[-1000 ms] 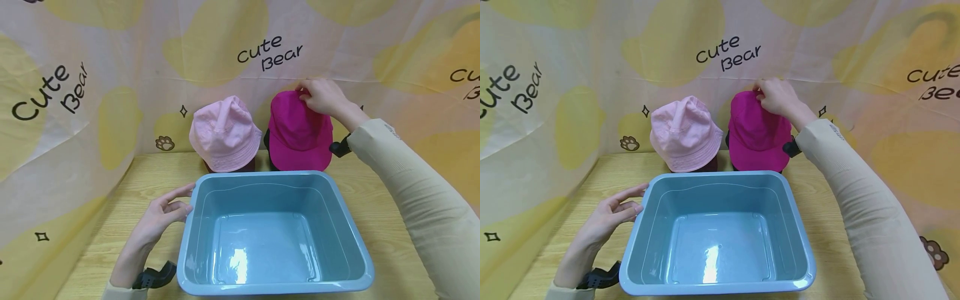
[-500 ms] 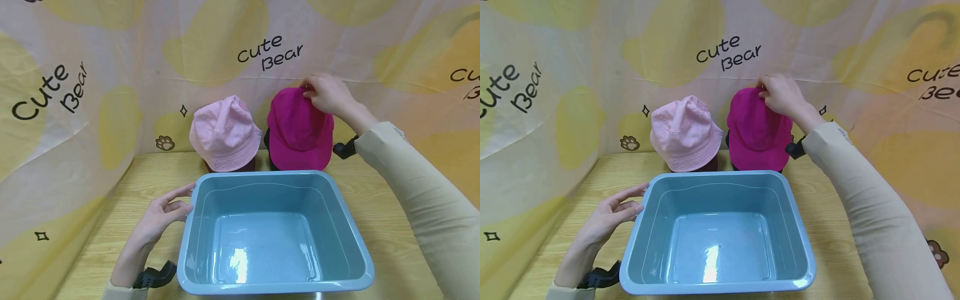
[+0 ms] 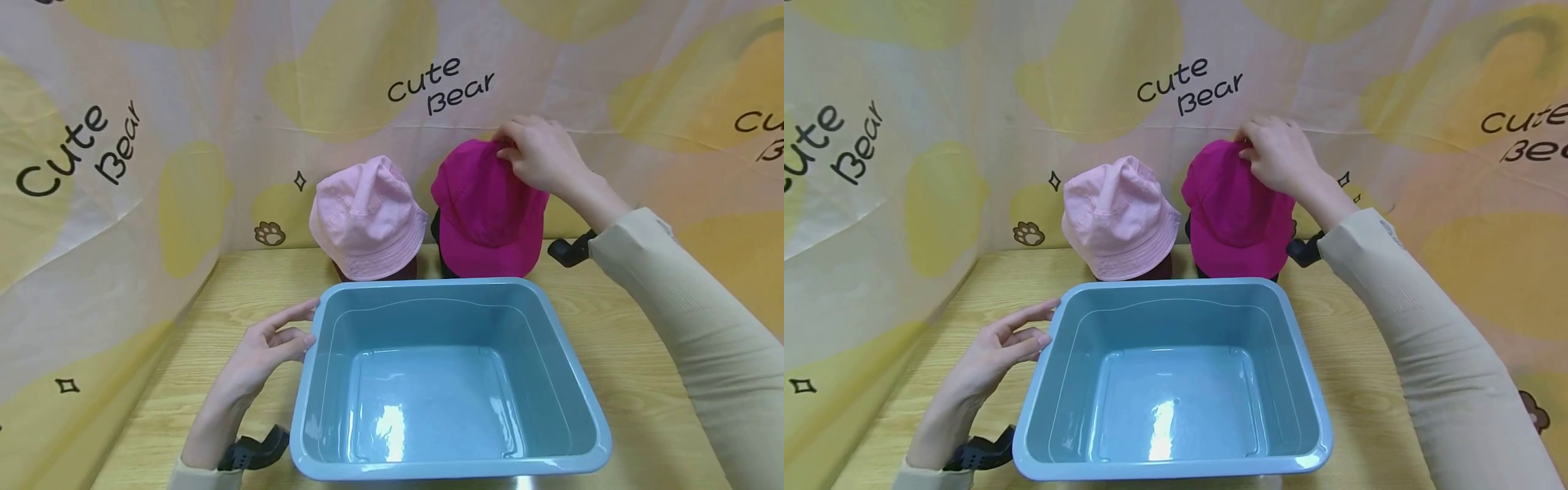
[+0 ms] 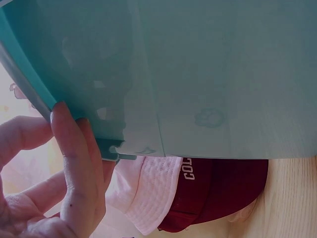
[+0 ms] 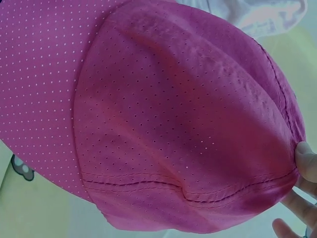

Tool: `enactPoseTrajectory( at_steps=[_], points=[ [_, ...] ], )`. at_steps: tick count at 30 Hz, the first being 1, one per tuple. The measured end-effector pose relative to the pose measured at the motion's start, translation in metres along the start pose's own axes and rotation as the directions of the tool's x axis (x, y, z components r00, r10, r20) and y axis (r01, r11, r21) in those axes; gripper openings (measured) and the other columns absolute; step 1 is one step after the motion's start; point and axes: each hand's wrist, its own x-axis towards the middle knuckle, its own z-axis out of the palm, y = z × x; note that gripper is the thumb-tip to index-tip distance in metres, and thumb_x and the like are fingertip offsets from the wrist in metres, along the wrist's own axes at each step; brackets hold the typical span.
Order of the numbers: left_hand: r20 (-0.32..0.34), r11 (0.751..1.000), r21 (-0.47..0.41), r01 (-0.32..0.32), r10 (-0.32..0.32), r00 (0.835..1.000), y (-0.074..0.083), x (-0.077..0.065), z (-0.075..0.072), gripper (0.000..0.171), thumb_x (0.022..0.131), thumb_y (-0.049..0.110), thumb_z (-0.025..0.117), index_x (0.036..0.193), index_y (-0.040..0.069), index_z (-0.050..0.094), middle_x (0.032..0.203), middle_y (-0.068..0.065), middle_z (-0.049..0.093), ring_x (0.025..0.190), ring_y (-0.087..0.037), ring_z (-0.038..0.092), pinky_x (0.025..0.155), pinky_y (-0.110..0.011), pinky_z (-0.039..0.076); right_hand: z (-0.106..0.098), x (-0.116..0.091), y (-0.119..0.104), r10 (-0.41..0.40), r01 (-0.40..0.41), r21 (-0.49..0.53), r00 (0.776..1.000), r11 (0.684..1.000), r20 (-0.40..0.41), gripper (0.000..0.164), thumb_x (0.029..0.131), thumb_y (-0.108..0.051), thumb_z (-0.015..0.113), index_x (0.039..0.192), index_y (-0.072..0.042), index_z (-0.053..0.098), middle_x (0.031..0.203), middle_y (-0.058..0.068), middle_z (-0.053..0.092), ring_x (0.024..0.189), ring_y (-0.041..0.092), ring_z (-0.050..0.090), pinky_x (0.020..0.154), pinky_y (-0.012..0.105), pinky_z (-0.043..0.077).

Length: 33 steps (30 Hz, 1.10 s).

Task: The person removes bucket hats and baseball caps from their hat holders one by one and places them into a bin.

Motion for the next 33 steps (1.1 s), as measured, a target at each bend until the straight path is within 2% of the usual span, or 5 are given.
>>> enactPoseTrajectory(
  at_steps=[5, 11, 18, 33],
  points=[
    [0.002, 1.0, 0.006, -0.004, 0.004, 1.0, 0.002, 0.0, 0.0, 0.053, 0.094, 0.01, 0.06, 0.143, 0.004, 0.042, 0.118, 0.002, 0.059, 0.081, -0.009, 0.069, 0.075, -0.032, 0.057, -0.005, -0.006, -0.003, -0.01, 0.01, 0.0, 1.0, 1.0, -0.024, 0.021, 0.094, -0.01, 0.054, 0.112, -0.003, 0.064, 0.109, 0.017, 0.062, 0.108, 0.038, 0.053, 0.094, 0.056, 0.037],
    [-0.003, 1.0, 0.007, 0.005, -0.005, 1.0, 0.004, -0.001, 0.001, 0.054, 0.094, 0.011, 0.061, 0.143, 0.004, 0.042, 0.119, 0.001, 0.058, 0.08, -0.009, 0.069, 0.076, -0.032, 0.057, -0.011, -0.011, -0.008, 0.017, -0.017, 0.006, 0.999, 1.0, -0.029, 0.022, 0.095, -0.009, 0.052, 0.114, -0.003, 0.062, 0.112, 0.019, 0.061, 0.111, 0.039, 0.051, 0.097, 0.057, 0.035],
    [0.003, 1.0, -0.005, -0.018, 0.018, 1.0, 0.005, -0.003, 0.002, 0.053, 0.094, 0.009, 0.059, 0.143, 0.002, 0.042, 0.119, 0.0, 0.058, 0.081, -0.009, 0.069, 0.075, -0.031, 0.057, -0.019, -0.015, -0.012, 0.023, -0.022, 0.016, 0.997, 1.0, -0.072, 0.021, 0.095, -0.009, 0.054, 0.113, -0.003, 0.062, 0.11, 0.018, 0.062, 0.106, 0.038, 0.051, 0.096, 0.057, 0.035],
    [-0.012, 1.0, 0.002, -0.008, 0.008, 1.0, 0.006, -0.005, 0.004, 0.053, 0.093, 0.01, 0.06, 0.143, 0.003, 0.043, 0.12, 0.001, 0.057, 0.082, -0.009, 0.069, 0.076, -0.031, 0.057, -0.037, -0.023, -0.026, -0.005, 0.005, 0.0, 0.994, 1.0, -0.11, 0.019, 0.095, -0.011, 0.056, 0.111, -0.003, 0.063, 0.102, 0.017, 0.061, 0.099, 0.036, 0.051, 0.093, 0.054, 0.036]
  ],
)
